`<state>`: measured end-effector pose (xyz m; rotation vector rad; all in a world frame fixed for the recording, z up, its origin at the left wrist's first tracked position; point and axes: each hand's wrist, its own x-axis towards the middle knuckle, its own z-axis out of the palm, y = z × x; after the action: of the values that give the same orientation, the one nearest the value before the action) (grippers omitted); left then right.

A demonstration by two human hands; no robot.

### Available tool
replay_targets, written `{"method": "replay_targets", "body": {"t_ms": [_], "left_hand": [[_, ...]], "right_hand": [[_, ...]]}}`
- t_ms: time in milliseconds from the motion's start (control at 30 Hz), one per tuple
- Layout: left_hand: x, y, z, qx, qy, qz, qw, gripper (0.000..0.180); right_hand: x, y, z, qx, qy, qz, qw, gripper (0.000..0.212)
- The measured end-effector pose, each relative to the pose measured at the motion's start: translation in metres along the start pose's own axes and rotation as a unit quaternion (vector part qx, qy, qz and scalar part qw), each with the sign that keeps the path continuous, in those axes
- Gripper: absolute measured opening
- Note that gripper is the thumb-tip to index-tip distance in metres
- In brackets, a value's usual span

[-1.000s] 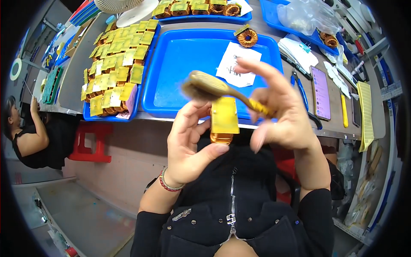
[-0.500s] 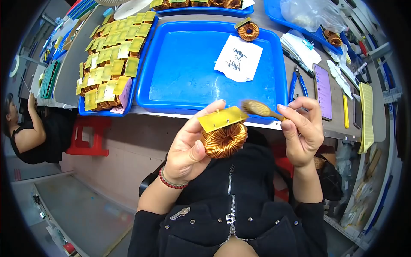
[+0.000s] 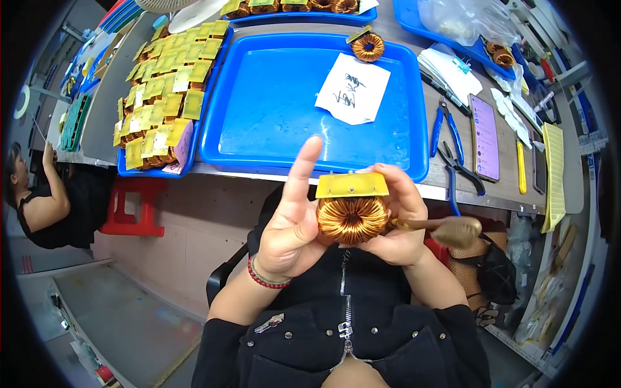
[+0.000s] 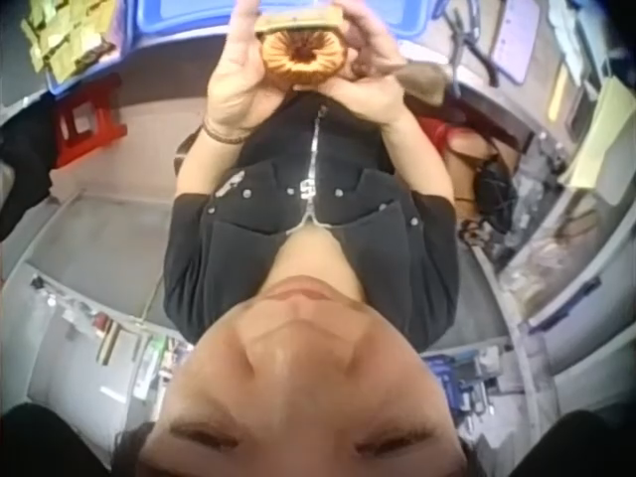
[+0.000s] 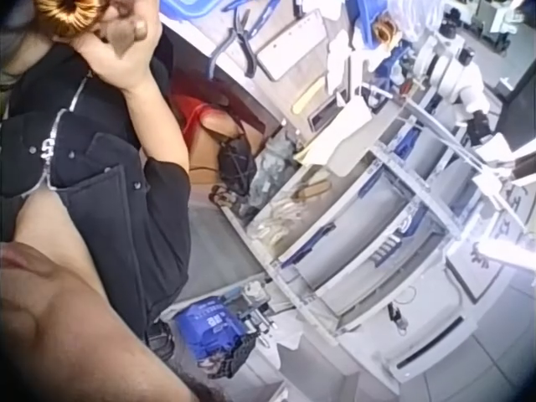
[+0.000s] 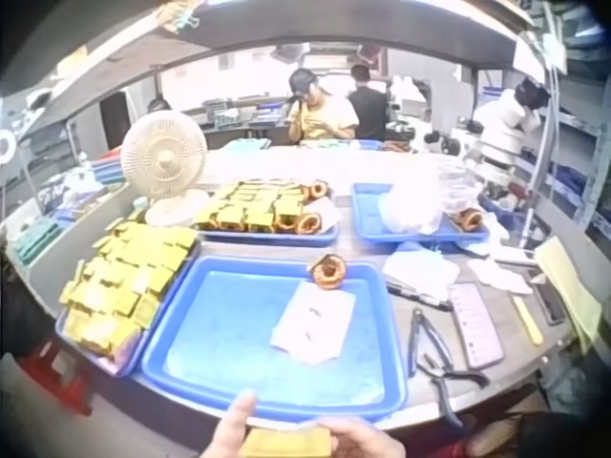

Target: Cleaning and inspecting large copper coil electronic components using a small brush.

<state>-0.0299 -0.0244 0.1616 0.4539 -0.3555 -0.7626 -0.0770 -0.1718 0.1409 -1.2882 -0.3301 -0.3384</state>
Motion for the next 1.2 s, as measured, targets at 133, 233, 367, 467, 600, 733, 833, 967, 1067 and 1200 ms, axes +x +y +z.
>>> {"method": "replay_targets", "body": {"t_ms": [133, 233, 367, 467, 600, 733, 833, 967, 1067, 1200], "left_hand": [[-0.002, -0.006, -0.004, 0.174, 0.047, 0.077, 0.981, 0.061], [0.001, -0.005, 0.003, 0.306, 0.065, 0.117, 0.943, 0.061], [0.001, 0.001, 0.008, 0.381, 0.072, 0.035, 0.921, 0.08], [0.006, 0.002, -0.002, 0.144, 0.061, 0.003, 0.988, 0.086], [0.005, 0.003, -0.007, 0.046, 0.03, -0.005, 0.999, 0.079], [0.007, 0.001, -0.002, -0.011, 0.04, -0.032, 0.999, 0.075], [0.004, 0.001, 0.001, -0.011, 0.063, -0.032, 0.997, 0.076], [0.009, 0.003, 0.001, 0.043, 0.049, -0.016, 0.998, 0.078], [0.006, 0.004, -0.007, 0.013, 0.037, -0.008, 0.999, 0.077], [0.002, 0.004, 0.001, 0.03, 0.047, 0.009, 0.998, 0.075]], "right_hand": [[-0.003, 0.001, -0.004, -0.053, 0.048, -0.048, 0.996, 0.066], [-0.002, 0.004, -0.009, -0.151, 0.032, -0.12, 0.981, 0.062], [0.003, -0.004, -0.004, -0.264, 0.01, -0.166, 0.95, 0.054], [0.005, -0.026, -0.016, -0.244, 0.007, 0.018, 0.97, 0.075], [0.005, -0.038, -0.033, -0.441, 0.164, -0.141, 0.871, 0.026], [-0.005, -0.054, -0.013, -0.567, -0.009, -0.178, 0.804, 0.028], [0.007, -0.058, -0.033, -0.626, 0.17, -0.129, 0.75, 0.03], [-0.012, -0.071, -0.015, -0.654, -0.085, -0.208, 0.723, 0.029], [0.008, -0.067, -0.032, -0.608, 0.103, -0.162, 0.77, 0.028], [-0.01, -0.065, -0.02, -0.548, -0.006, -0.161, 0.821, 0.033]]}}
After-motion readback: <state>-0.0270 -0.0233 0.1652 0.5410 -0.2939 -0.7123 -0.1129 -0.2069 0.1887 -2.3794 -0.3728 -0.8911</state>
